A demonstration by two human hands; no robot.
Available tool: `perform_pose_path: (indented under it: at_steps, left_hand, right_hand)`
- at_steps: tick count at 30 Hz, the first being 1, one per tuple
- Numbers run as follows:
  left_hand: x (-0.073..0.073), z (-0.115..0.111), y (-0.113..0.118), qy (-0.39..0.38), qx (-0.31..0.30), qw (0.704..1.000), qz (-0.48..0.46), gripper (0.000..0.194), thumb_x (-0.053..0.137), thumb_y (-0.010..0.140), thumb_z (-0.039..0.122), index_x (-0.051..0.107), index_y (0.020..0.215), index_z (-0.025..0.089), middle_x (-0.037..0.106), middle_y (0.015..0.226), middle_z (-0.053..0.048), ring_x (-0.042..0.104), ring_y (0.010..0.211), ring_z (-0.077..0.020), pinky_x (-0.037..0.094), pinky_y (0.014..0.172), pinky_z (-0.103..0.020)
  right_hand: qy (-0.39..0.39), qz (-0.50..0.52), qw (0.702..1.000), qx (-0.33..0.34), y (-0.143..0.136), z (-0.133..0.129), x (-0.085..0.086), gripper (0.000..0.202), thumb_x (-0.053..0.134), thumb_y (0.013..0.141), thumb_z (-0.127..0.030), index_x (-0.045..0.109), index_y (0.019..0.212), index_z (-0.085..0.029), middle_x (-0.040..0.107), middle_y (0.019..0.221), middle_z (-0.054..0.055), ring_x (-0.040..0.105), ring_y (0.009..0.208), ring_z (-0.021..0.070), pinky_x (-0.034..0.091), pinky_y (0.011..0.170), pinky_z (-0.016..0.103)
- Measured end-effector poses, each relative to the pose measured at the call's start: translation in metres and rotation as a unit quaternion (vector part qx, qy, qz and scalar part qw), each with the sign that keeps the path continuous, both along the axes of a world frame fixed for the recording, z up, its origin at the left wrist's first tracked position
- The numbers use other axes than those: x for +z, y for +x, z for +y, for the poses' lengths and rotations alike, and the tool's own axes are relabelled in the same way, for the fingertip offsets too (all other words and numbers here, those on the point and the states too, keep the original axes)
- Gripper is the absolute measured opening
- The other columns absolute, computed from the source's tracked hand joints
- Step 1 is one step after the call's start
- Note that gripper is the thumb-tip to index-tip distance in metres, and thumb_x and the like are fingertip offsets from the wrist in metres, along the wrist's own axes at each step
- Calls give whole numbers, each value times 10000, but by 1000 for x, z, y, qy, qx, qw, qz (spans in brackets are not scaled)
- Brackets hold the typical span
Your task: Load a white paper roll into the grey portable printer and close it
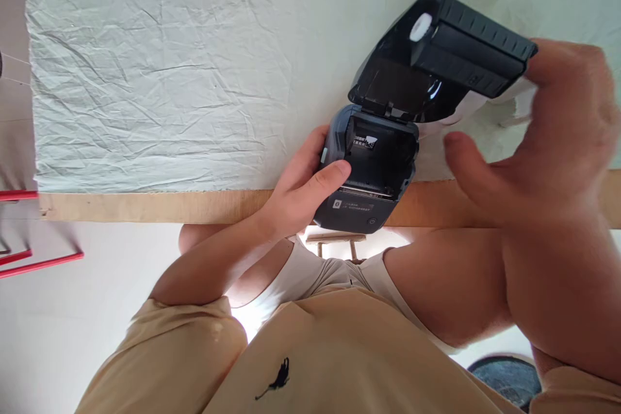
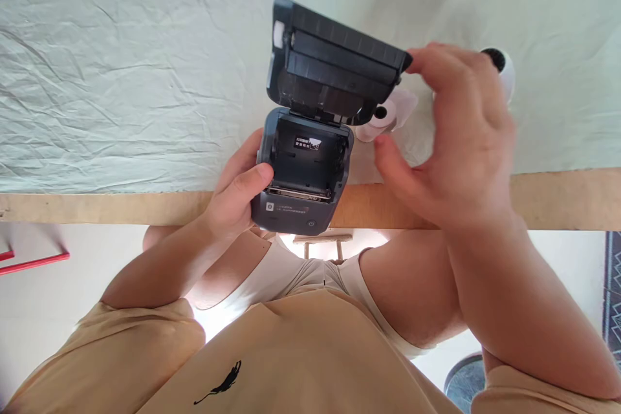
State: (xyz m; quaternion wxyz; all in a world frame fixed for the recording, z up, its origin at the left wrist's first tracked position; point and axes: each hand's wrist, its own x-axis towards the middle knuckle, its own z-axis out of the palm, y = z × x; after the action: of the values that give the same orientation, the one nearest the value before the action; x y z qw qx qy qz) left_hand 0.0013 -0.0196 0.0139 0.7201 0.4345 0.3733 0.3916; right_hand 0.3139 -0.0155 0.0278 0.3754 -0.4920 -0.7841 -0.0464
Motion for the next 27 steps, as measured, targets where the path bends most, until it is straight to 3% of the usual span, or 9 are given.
perform_pose_path:
  at_steps: [2, 4, 7, 10, 16, 19, 22, 27]
  left_hand:
    - [0, 0, 0, -2, -3, 1000, -4, 691, 963, 1010, 814, 810, 1447, 301, 948, 1438, -109, 927, 1363, -421, 797, 1089, -547]
    - [0, 0, 0, -1, -4, 1000, -5, 658, 959, 1022, 794, 811, 1430, 299, 954, 1416, -103, 935, 1329, -410, 801, 1049, -527]
    - [-2, -1, -2, 5, -5, 1000, -9, 644, 944, 1045, 761, 808, 1467, 294, 956, 1431, -99, 934, 1322, -392, 802, 1052, -507]
    - [-4, -2, -3, 14, -2, 1000, -14, 623, 908, 1088, 721, 803, 1525, 289, 942, 1508, -109, 919, 1395, -390, 790, 1129, -513]
    - [-4, -1, -4, 19, 2, 1000, 12, 708, 917, 1045, 804, 811, 1524, 294, 940, 1528, -111, 886, 1433, -406, 772, 1188, -528]
    - [-4, -1, -3, 24, 4, 1000, 5, 656, 908, 1071, 766, 812, 1512, 289, 949, 1494, -108, 902, 1391, -394, 781, 1156, -521]
    - [-6, -1, -3, 22, -2, 1000, -9, 645, 915, 1067, 756, 807, 1499, 291, 954, 1464, -100, 922, 1347, -382, 800, 1098, -500]
    - [-7, 1, -4, 22, -14, 999, -21, 611, 919, 1077, 737, 790, 1469, 286, 962, 1402, -86, 953, 1262, -364, 814, 1004, -469]
  right_hand:
    - [17, -32, 999, -10, -13, 2, -7, 604, 815, 1126, -357, 697, 1717, -313, 890, 1517, 148, 884, 1418, 370, 728, 1150, 524]
    - [-25, -45, 998, -31, -15, 7, -17, 479, 842, 1134, -378, 708, 1588, -307, 896, 1411, 138, 886, 1300, 326, 717, 1016, 450]
    - [-100, -61, 992, -57, -8, 13, -30, 271, 858, 1148, -416, 712, 1343, -299, 860, 1192, 101, 822, 1057, 269, 593, 798, 377]
    - [-129, -60, 988, -62, -2, 14, -33, 229, 878, 1127, -423, 722, 1225, -289, 843, 1146, 91, 763, 986, 253, 538, 766, 380]
    - [-89, -22, 995, -28, -11, 6, -28, 131, 780, 1059, -234, 765, 1177, -288, 855, 1186, 100, 813, 1103, 253, 606, 841, 378]
    - [-85, -14, 996, -20, -12, 3, -28, 342, 748, 973, -166, 750, 1290, -295, 848, 1161, 77, 783, 977, 221, 585, 774, 367]
    - [-132, 28, 991, -22, -7, 3, -26, 574, 771, 924, -184, 671, 1476, -302, 848, 1181, 47, 739, 868, 198, 600, 731, 364]
    - [-163, 16, 983, 81, 2, 8, -23, 316, 762, 1061, -289, 741, 1375, -311, 824, 1164, 39, 829, 981, 257, 717, 797, 425]
